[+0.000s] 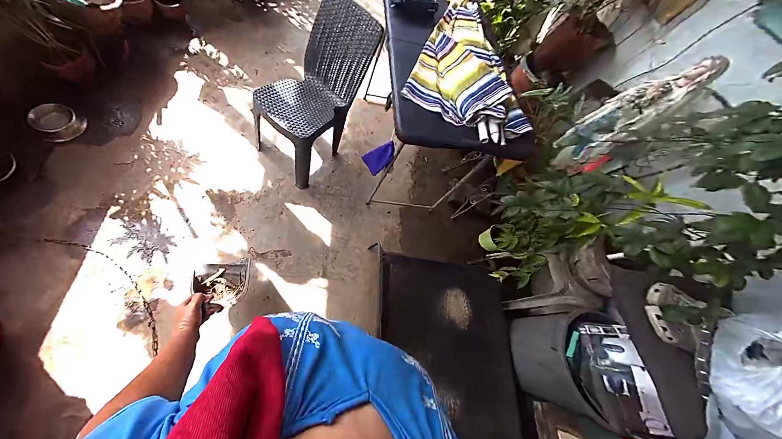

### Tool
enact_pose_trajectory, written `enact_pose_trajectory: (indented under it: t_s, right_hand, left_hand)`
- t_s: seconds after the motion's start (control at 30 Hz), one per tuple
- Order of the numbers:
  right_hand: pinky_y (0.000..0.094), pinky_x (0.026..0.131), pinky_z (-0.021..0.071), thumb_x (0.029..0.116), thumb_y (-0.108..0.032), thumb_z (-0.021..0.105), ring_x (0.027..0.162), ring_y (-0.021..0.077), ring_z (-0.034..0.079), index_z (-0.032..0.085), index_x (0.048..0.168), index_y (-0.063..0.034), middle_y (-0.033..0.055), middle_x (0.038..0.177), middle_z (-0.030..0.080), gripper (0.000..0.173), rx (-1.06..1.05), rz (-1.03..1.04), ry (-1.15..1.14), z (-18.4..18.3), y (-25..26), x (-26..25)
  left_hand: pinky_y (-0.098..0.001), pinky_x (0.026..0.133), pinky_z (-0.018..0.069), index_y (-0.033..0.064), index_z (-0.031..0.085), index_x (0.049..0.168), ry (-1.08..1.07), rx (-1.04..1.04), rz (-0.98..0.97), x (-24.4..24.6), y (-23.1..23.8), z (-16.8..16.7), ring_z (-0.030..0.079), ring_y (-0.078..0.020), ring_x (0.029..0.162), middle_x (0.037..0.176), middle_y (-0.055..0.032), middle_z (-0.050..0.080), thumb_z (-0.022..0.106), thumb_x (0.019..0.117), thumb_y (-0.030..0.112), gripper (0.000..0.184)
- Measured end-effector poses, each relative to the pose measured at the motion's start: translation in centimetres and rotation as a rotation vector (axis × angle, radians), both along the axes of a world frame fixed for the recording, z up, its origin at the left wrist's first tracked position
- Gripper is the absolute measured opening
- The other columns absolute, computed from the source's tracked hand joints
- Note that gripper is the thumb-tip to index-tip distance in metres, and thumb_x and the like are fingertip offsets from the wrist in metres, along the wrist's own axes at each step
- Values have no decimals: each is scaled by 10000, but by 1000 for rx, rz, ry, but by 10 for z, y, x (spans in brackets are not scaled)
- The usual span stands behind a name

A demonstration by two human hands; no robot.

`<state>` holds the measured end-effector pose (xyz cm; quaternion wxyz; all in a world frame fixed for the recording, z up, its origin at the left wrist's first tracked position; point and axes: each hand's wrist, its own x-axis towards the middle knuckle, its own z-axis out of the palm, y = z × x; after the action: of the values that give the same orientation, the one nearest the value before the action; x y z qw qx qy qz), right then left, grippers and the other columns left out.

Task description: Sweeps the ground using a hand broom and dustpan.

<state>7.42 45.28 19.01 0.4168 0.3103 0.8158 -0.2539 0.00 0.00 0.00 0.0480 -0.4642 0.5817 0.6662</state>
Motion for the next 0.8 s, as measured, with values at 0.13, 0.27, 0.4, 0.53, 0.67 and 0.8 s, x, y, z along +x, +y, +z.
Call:
enact_pose_trajectory:
  t_s: [0.13,0.27,0.4,0.53,0.67,0.8]
  right_hand:
    - [464,1151,383,1119,-194,427,1361,410,534,550,1347,152,348,1411,552,432,30,285,22,-31,-4,-81]
    - [470,990,464,1081,-260,550,1081,309,628,651,1203,89,261,1182,661,383,-93,-98,144,-105,9,-143]
    - [331,724,499,1053,-169,571,739,137,574,659,1145,45,117,926,638,249,-214,-286,250,-102,-22,-214]
    - [235,480,468,1033,-148,557,495,73,518,622,1059,-4,25,707,577,161,-309,-302,237,-94,-57,-301]
    - [222,450,467,1033,-147,555,473,69,538,624,1030,-34,8,663,592,133,-444,-312,243,-85,-91,-391]
    - [237,619,542,1037,-84,529,657,79,615,608,1267,18,35,840,637,263,-730,-273,238,-63,-125,-468]
  left_hand:
    - [-313,683,548,-76,622,1143,2,17,30,-14,-24,15,607,-142,698,930,-137,650,435,1081,166,312]
    - [-308,665,552,-90,612,1112,29,13,147,-24,-39,19,613,-146,675,925,-133,649,411,1080,153,317]
    - [-262,594,569,-69,578,1109,86,35,283,-45,-43,29,641,-129,620,899,-123,672,536,1049,70,157]
    - [-267,636,595,-37,547,1080,203,-25,187,-85,-43,41,668,-108,670,891,-70,674,665,931,-72,193]
    - [-280,687,610,-73,547,1167,330,-192,8,-125,-58,15,690,-85,734,979,-73,703,727,870,-28,350]
    - [-272,630,594,-68,662,1103,302,-522,-99,-172,-74,16,663,-70,652,918,-101,720,741,902,122,287]
